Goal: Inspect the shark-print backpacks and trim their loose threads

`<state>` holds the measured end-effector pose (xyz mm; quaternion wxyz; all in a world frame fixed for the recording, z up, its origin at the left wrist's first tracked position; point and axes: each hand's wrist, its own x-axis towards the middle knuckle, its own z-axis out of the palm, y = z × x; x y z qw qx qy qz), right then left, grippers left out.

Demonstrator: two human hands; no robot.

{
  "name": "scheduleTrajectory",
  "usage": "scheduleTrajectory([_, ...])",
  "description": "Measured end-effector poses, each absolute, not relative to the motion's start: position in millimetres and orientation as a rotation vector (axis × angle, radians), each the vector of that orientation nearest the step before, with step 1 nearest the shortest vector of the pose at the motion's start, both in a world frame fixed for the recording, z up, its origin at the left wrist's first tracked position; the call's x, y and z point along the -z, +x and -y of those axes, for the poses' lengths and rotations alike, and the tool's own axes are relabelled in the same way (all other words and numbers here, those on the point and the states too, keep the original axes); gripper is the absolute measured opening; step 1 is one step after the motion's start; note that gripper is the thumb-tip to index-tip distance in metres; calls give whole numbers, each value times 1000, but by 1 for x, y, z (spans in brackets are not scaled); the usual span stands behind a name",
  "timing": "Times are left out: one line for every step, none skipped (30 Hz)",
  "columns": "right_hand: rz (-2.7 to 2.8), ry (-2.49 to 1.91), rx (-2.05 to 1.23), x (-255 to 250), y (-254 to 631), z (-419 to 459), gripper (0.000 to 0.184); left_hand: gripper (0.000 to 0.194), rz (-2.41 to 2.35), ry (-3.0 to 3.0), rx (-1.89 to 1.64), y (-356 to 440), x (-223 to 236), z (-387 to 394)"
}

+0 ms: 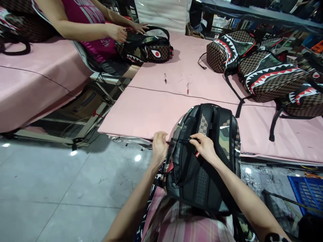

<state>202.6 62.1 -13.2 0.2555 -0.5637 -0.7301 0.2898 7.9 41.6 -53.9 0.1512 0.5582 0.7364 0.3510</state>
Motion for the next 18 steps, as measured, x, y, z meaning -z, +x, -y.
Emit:
scheduleTrajectory([1750, -1475, -924, 13, 206, -63, 24, 31, -2139, 1651, -1115, 9, 47, -29])
scheduleTrajectory([1528, -1424, -1028, 13, 209, -63, 28, 36, -2092, 1766, -1192, 16, 40, -12])
scheduleTrajectory([1337, -1386, -1097, 13, 210, -62, 31, 39, -1972, 1909, -1201, 28, 33, 7])
scheduleTrajectory([1191, -1366, -1138, 14, 210, -60, 35, 37, -1674, 2121, -1154, 43, 28, 27])
scheduleTrajectory([1094, -1368, -1160, 16, 210, -56, 38, 35, -1300, 2313, -1010, 61, 24, 45])
scheduleTrajectory([1045, -1388, -1175, 19, 211, -52, 40, 32, -1011, 2428, -791, 77, 23, 58])
scheduleTrajectory([1033, -1423, -1182, 23, 213, -48, 42, 30, -897, 2479, -656, 88, 24, 65])
scheduleTrajectory([1057, -1464, -1178, 28, 219, -44, 43, 31, -966, 2467, -562, 93, 27, 64])
scheduleTrajectory([1111, -1507, -1159, 32, 229, -42, 44, 33, -1120, 2399, -504, 91, 29, 57])
scheduleTrajectory([1186, -1550, -1118, 36, 243, -40, 44, 35, -1295, 2277, -486, 80, 31, 43])
scheduleTrajectory([1268, -1591, -1057, 39, 262, -41, 44, 36, -1441, 2104, -517, 63, 32, 25])
scheduleTrajectory([1343, -1630, -992, 41, 283, -43, 43, 34, -1542, 1896, -593, 42, 30, 4])
scheduleTrajectory([1386, -1668, -927, 41, 306, -47, 43, 32, -1601, 1649, -712, 20, 27, -17])
scheduleTrajectory([1393, -1700, -885, 40, 328, -52, 43, 33, -1567, 1412, -812, 1, 23, -39])
scheduleTrajectory([1367, -1727, -873, 39, 348, -57, 42, 37, -1543, 1350, -846, -14, 18, -58])
scheduleTrajectory([1325, -1744, -875, 38, 364, -63, 42, 43, -1527, 1277, -883, -23, 14, -75])
scheduleTrajectory([1275, -1753, -883, 37, 375, -69, 42, 45, -1540, 1117, -945, -24, 12, -89])
scheduleTrajectory([1228, -1757, -883, 37, 380, -76, 42, 45, -1560, 1044, -977, -17, 11, -100])
